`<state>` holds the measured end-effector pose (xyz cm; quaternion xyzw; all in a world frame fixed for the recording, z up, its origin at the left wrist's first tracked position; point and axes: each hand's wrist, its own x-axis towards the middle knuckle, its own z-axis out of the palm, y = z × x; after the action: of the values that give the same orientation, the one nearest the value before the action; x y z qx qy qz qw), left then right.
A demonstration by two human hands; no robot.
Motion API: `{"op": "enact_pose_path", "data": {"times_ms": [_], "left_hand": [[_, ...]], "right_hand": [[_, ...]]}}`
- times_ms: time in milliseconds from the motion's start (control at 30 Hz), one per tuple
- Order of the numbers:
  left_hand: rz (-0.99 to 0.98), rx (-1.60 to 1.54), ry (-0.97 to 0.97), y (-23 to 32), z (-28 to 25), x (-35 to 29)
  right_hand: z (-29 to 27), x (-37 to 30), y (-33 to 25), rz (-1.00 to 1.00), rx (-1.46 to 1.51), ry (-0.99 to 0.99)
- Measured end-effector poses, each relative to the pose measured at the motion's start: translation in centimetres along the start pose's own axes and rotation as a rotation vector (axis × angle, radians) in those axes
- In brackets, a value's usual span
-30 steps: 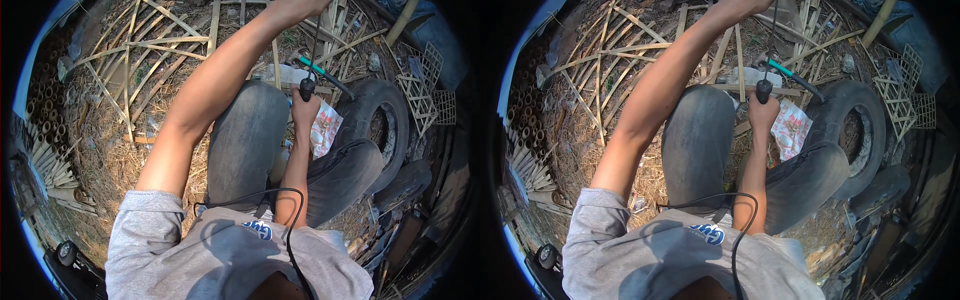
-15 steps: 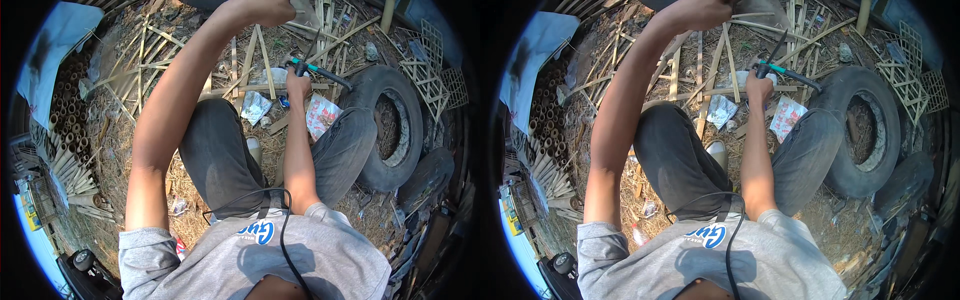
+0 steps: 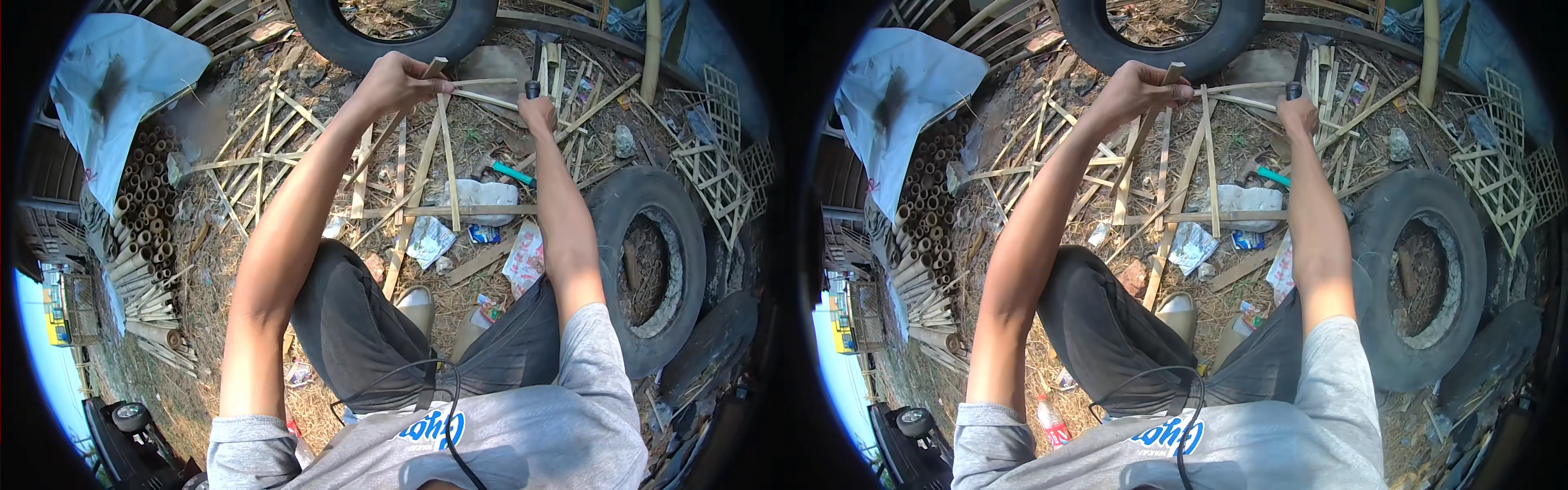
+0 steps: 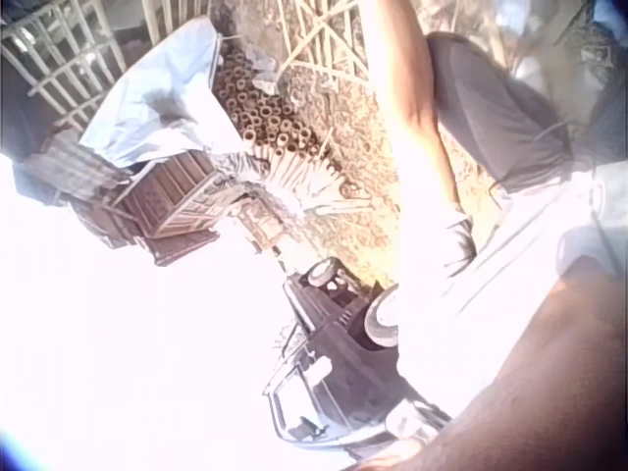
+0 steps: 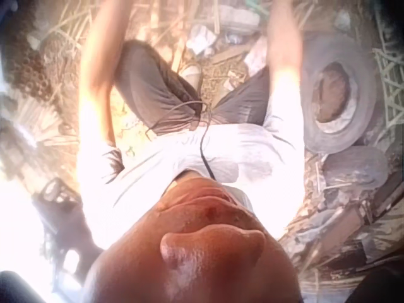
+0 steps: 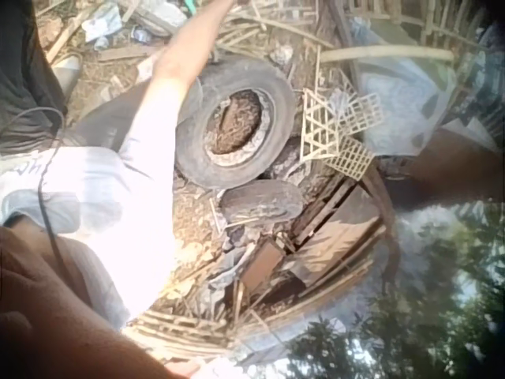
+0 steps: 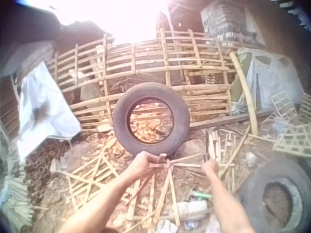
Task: The person shaves a thin strip of wood using a large knife while sitting on the ground, then begins assembling a wooden lattice frame by joining strips together.
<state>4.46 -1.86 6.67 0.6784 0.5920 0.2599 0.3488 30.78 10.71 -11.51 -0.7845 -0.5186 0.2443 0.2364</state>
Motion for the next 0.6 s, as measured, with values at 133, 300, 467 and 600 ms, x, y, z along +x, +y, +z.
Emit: {"op": "enact_pose_path", "data": {"times_ms": [133, 300, 467, 600], "left_hand": [[0.048, -0.09, 0.02, 0.8, -4.2, 4.3], [-0.061, -0.481, 0.194, 4.5, -3.4, 10.2], [-0.073, -1.1, 0.068, -5.5, 4.9, 18.0], [-0.315, -1.081, 0.154, -12.0, 15.6, 20.4]], "right_hand": [[-0.8, 3.1, 2.7, -0.15, -0.147, -0.052], [-1.5, 8.3, 7.1, -0.246, -0.357, -0.06], [3.2, 9.2, 9.8, -0.212, -0.315, -0.003], [5.1, 9.2, 13.1, -0.107, -0.365, -0.079]]}}
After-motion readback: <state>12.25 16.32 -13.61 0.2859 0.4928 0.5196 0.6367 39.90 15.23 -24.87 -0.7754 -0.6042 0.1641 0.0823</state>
